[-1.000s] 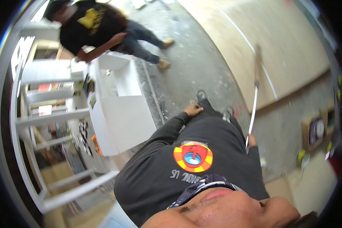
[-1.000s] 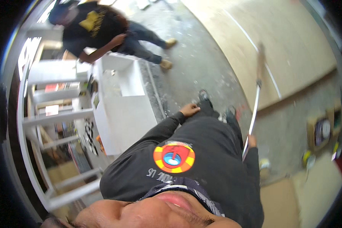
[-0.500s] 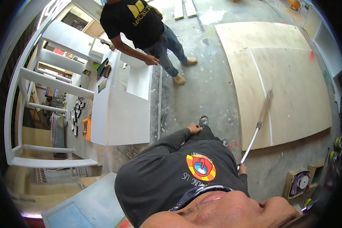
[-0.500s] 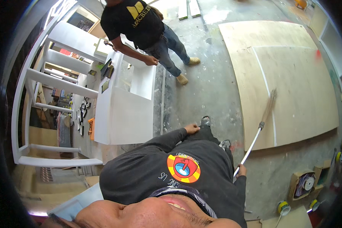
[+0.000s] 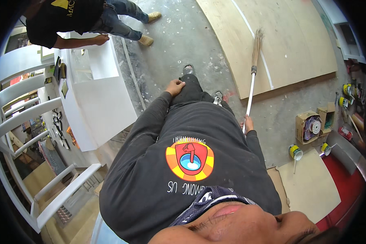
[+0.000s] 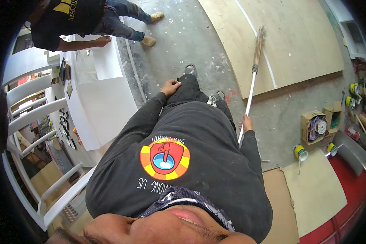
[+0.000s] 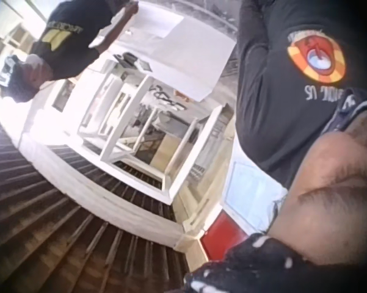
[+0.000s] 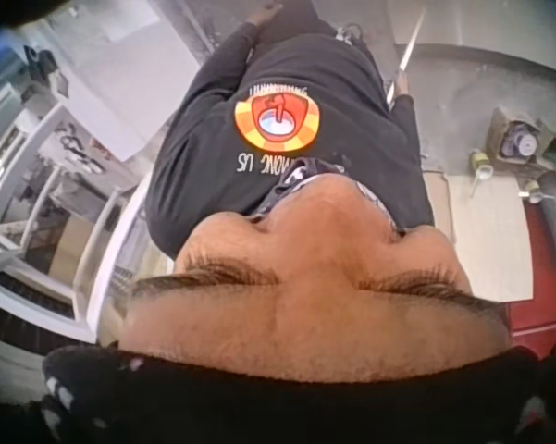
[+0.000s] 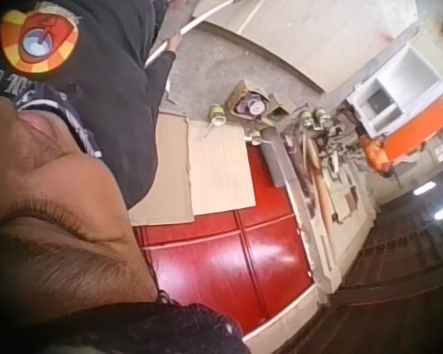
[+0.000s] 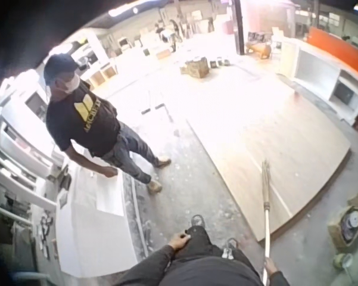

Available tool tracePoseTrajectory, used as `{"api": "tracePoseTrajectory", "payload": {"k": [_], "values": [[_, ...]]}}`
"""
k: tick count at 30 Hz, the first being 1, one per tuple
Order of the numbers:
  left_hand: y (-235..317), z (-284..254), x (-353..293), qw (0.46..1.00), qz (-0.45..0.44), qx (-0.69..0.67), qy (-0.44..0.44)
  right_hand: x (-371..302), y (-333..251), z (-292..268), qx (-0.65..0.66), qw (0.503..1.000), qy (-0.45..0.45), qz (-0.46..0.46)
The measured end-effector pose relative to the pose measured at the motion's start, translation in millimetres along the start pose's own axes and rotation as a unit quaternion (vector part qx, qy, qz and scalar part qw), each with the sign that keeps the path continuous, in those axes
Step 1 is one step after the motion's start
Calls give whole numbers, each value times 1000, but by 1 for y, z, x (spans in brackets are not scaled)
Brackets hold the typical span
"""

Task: The person sweeps the surface of a wooden board using a broom.

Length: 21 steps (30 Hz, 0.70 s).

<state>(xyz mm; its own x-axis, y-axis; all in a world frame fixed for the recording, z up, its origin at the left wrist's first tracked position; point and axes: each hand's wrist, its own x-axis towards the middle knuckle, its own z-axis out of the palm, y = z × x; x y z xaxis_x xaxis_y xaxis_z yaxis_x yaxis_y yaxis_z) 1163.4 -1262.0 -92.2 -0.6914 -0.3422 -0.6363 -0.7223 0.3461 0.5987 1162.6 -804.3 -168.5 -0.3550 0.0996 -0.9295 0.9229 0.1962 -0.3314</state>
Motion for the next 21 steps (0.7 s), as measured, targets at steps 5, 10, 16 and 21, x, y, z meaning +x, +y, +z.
{"api": "tracePoseTrajectory", "payload": {"k": [5,10,16,21], "values": [[-15,-14,29,997,-25,-68,-12,-20,-22,-1,-23,999,14,32],[-55,-48,83,988,-48,-143,-39,-43,-53,20,-44,997,54,25],[-96,-114,134,981,-138,-133,-25,-69,-90,60,-85,994,59,-27],[-86,-160,162,984,-110,-138,-3,-78,-126,109,-51,996,67,15]]}}
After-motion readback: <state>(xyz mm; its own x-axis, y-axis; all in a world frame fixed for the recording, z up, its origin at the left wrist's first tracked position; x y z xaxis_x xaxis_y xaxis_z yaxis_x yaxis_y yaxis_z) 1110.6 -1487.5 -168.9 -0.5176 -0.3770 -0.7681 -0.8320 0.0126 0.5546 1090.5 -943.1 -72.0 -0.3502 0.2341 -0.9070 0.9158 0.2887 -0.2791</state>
